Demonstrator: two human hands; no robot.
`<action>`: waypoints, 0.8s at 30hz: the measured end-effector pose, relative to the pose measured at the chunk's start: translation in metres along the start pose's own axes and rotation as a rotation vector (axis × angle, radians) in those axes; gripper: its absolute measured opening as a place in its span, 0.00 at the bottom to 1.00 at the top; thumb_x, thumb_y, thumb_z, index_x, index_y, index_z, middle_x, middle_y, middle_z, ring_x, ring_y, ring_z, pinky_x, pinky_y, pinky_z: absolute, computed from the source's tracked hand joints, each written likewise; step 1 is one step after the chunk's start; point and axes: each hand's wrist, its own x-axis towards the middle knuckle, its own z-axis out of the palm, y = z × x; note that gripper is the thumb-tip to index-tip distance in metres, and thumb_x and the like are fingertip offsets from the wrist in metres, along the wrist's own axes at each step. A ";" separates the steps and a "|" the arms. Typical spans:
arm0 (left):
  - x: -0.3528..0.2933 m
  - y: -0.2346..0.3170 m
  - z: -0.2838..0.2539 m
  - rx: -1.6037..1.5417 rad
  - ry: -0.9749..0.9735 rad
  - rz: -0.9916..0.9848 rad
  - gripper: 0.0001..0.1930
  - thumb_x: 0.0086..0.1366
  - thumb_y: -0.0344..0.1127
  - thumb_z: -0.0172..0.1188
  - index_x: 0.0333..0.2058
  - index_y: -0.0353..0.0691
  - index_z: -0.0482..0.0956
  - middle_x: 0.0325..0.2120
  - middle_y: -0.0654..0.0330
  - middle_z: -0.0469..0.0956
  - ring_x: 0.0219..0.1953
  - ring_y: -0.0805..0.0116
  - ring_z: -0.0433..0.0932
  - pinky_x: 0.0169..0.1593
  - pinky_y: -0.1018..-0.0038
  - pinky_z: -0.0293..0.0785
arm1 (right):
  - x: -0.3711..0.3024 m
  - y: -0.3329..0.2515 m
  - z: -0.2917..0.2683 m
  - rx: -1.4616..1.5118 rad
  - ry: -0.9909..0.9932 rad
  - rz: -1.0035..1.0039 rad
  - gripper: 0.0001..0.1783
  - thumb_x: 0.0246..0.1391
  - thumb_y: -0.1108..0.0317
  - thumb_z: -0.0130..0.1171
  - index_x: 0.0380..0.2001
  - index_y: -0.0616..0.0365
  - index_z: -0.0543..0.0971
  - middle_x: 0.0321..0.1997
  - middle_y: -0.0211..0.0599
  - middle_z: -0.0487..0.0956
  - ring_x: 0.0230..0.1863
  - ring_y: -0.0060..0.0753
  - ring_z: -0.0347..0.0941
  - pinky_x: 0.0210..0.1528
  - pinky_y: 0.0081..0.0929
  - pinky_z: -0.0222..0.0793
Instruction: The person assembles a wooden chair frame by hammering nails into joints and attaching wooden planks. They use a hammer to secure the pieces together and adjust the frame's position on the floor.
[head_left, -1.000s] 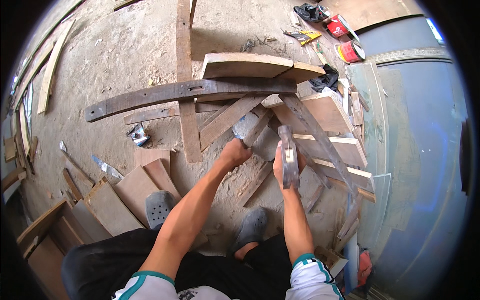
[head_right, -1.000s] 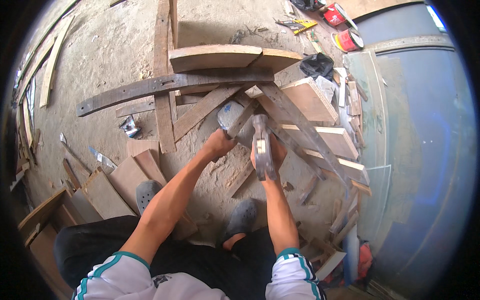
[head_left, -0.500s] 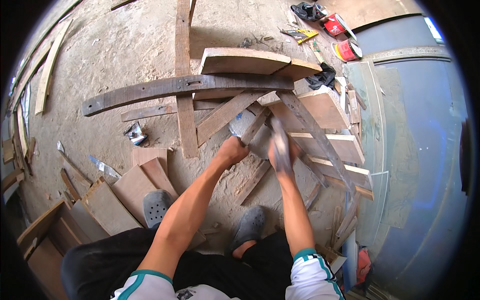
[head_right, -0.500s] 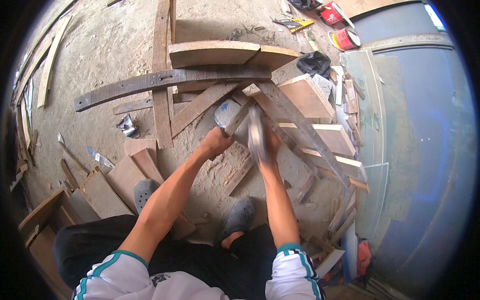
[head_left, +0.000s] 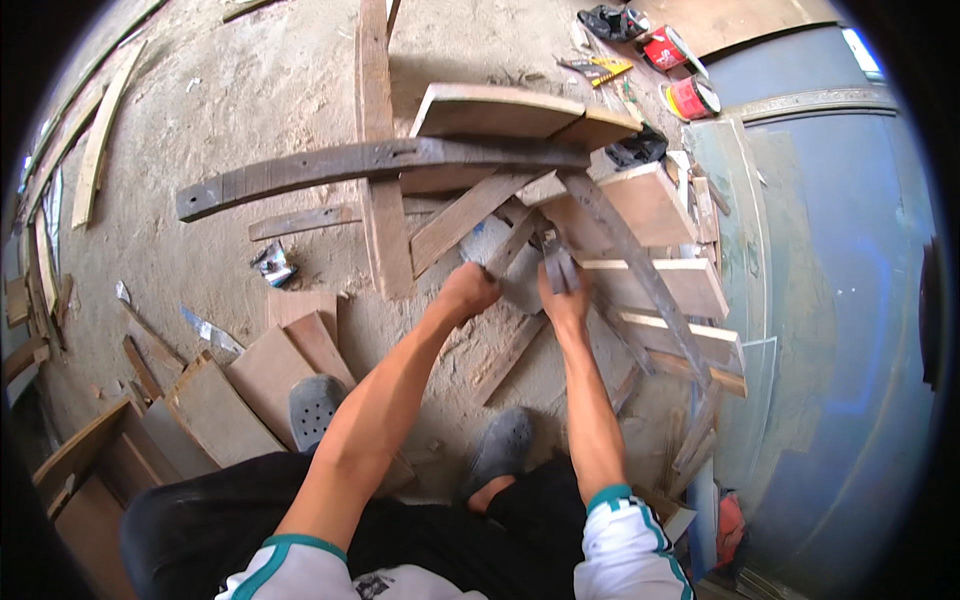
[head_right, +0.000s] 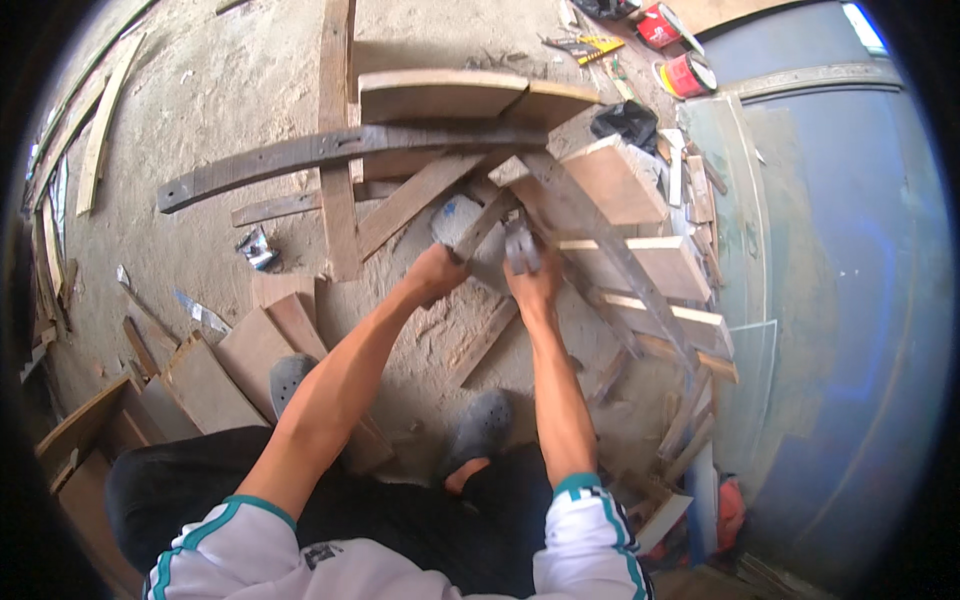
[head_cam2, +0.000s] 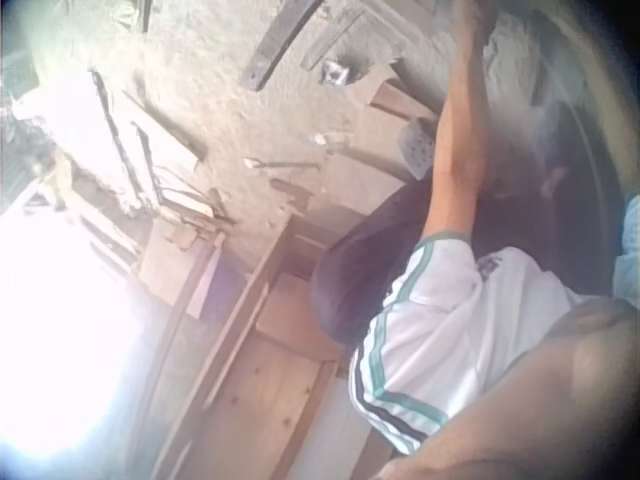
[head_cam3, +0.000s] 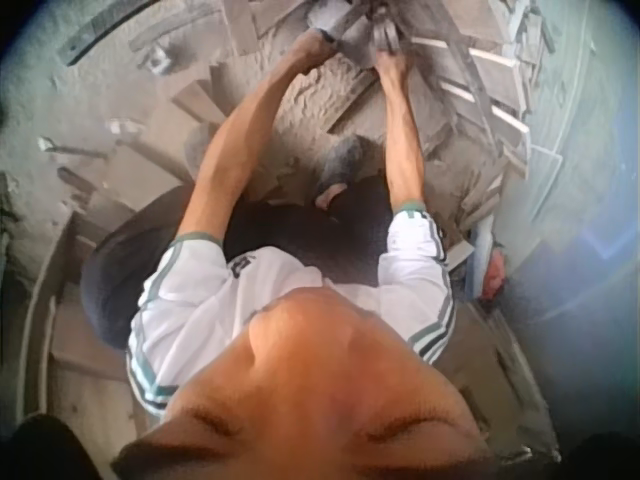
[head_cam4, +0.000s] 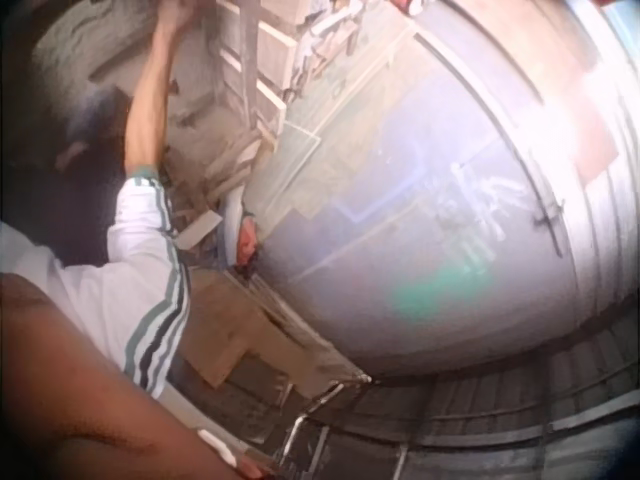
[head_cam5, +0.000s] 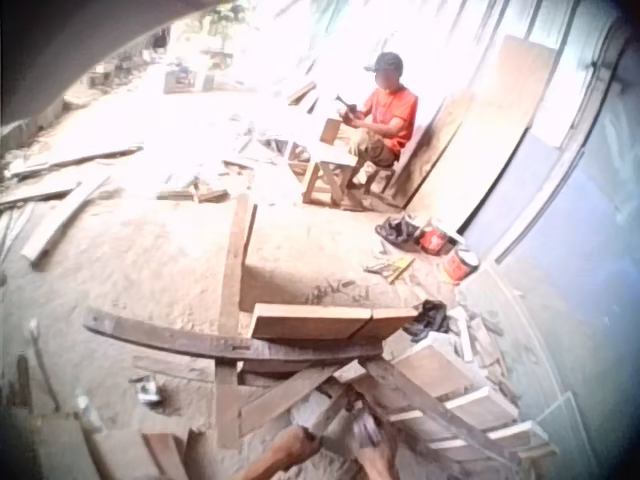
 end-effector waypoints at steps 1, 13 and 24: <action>0.000 -0.011 -0.011 0.021 0.084 -0.014 0.18 0.54 0.41 0.58 0.34 0.28 0.79 0.32 0.39 0.79 0.37 0.44 0.80 0.41 0.59 0.76 | 0.009 -0.019 -0.003 0.132 -0.053 0.066 0.09 0.48 0.64 0.60 0.23 0.59 0.77 0.22 0.43 0.78 0.27 0.49 0.76 0.31 0.39 0.71; 0.000 -0.026 -0.010 -0.132 0.035 0.006 0.17 0.54 0.43 0.65 0.24 0.30 0.77 0.17 0.56 0.77 0.17 0.67 0.77 0.23 0.69 0.73 | -0.065 0.004 -0.006 0.712 -0.388 0.628 0.41 0.55 0.54 0.62 0.66 0.58 0.57 0.46 0.40 0.76 0.32 0.33 0.77 0.35 0.27 0.77; -0.015 -0.018 -0.013 -0.117 0.051 -0.012 0.20 0.58 0.47 0.65 0.23 0.32 0.76 0.15 0.58 0.75 0.15 0.70 0.75 0.19 0.71 0.70 | -0.079 -0.013 -0.009 0.927 -0.610 0.834 0.21 0.57 0.54 0.61 0.44 0.58 0.72 0.19 0.26 0.72 0.16 0.20 0.66 0.20 0.26 0.66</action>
